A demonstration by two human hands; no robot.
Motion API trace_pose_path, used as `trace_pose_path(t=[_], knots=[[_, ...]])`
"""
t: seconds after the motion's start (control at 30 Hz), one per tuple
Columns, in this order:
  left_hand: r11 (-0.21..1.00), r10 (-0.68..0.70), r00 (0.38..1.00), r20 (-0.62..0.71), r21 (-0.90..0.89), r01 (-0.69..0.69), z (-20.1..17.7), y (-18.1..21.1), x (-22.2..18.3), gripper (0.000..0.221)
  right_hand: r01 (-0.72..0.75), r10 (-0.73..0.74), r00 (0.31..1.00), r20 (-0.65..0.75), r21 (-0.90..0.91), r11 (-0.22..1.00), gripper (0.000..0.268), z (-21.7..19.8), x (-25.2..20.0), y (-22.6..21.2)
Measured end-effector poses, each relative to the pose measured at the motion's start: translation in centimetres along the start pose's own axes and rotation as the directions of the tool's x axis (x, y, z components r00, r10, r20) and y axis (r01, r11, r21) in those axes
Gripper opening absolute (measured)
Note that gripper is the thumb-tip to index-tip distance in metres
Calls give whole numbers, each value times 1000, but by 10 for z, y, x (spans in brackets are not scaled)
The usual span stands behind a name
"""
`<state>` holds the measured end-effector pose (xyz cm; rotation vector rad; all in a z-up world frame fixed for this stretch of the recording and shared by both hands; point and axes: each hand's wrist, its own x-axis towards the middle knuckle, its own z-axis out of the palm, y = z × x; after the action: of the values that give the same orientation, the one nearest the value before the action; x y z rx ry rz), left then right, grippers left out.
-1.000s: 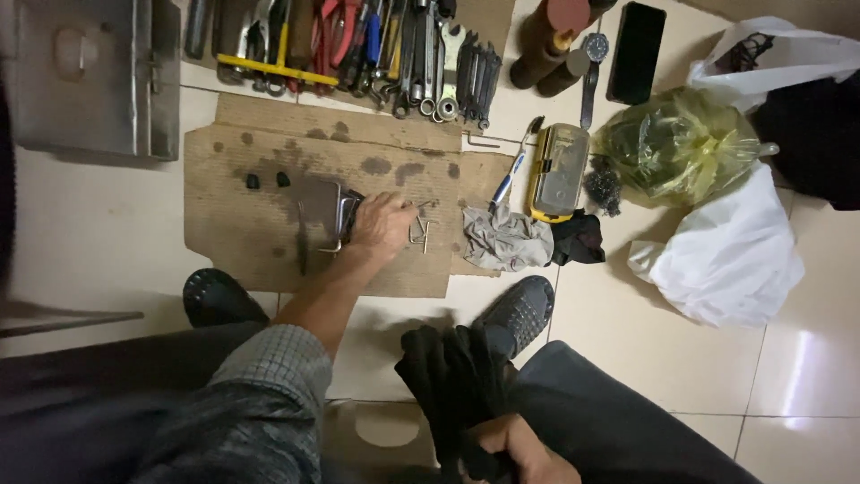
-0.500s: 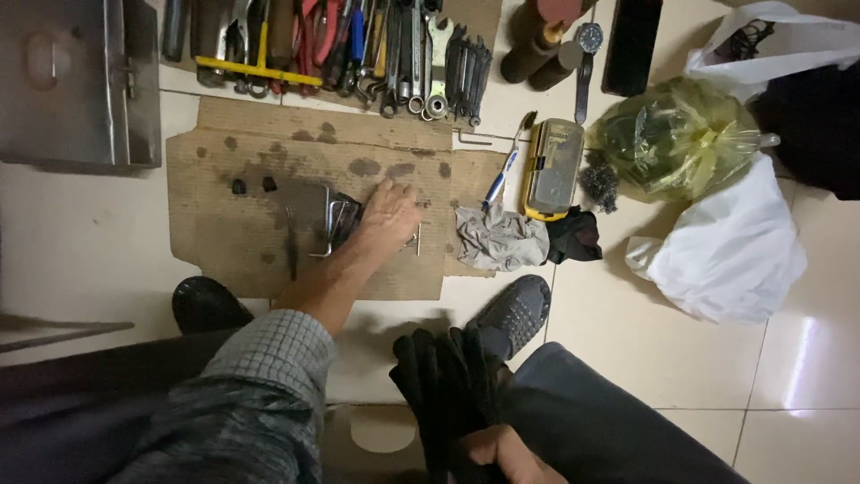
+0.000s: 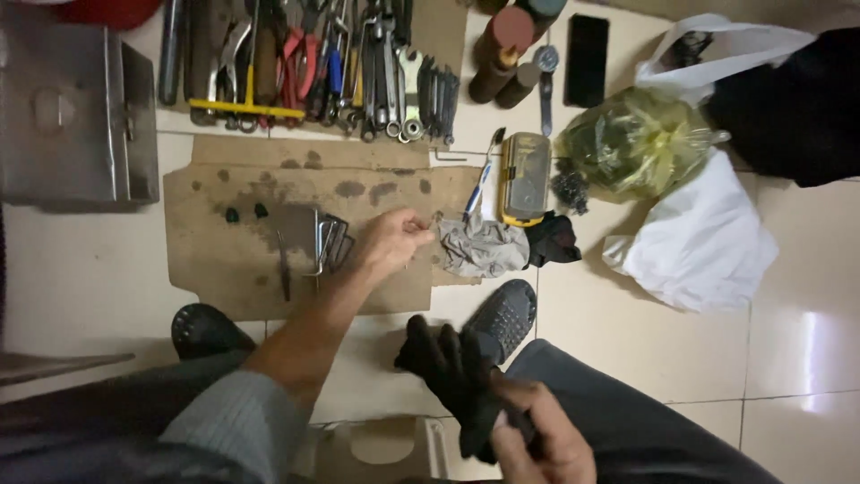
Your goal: Assembling small bicycle components, specifically fitting a rubber seal and using Allen keys on metal parts.
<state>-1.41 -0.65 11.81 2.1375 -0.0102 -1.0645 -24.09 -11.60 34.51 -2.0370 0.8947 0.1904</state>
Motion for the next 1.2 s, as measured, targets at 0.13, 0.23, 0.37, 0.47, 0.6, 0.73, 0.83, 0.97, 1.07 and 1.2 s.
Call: trace_pose_path(t=[0.13, 0.23, 0.37, 0.47, 0.6, 0.73, 0.83, 0.97, 1.07, 1.2], knots=[[358, 439, 887, 145, -933, -25, 16, 7, -14, 25, -137, 181, 974, -133, 290, 947, 20, -10, 0, -43], [565, 381, 921, 78, -809, -165, -11, 56, -86, 37, -209, 188, 955, -230, -70, 975, 39, -16, -6, -22], [745, 226, 972, 57, -654, -135, -36, 99, -168, 38, -139, 180, 937, -298, 155, 978, 44, -21, -2, -45], [764, 245, 967, 64, -627, -152, -28, 103, -207, 26, -61, 365, 924, -114, 898, 435, 33, -15, 1, -84], [819, 240, 967, 88, -552, -153, -17, 100, -252, 19, -103, 279, 960, -30, 887, 450, 28, 4, 6, -49], [690, 247, 968, 35, -708, -150, -2, 80, -262, 16, -12, 107, 992, -66, 800, 600, 15, 9, 5, -30], [692, 303, 947, 103, -707, -144, -8, 72, -276, 19, 70, 9, 995, -97, 785, 616, 15, 11, -1, -27], [489, 340, 904, 261, -870, 67, -5, 66, -278, 21, 165, -93, 986, -137, 769, 618, 18, 5, -5, -30], [584, 318, 937, 145, -809, -73, 1, 72, -278, 11, 173, -134, 985, -112, 738, 652, 20, 8, -4, -19], [784, 234, 971, 49, -600, -158, -18, 85, -299, 14, 72, -30, 997, -69, 735, 674, 12, 12, -8, -19]])
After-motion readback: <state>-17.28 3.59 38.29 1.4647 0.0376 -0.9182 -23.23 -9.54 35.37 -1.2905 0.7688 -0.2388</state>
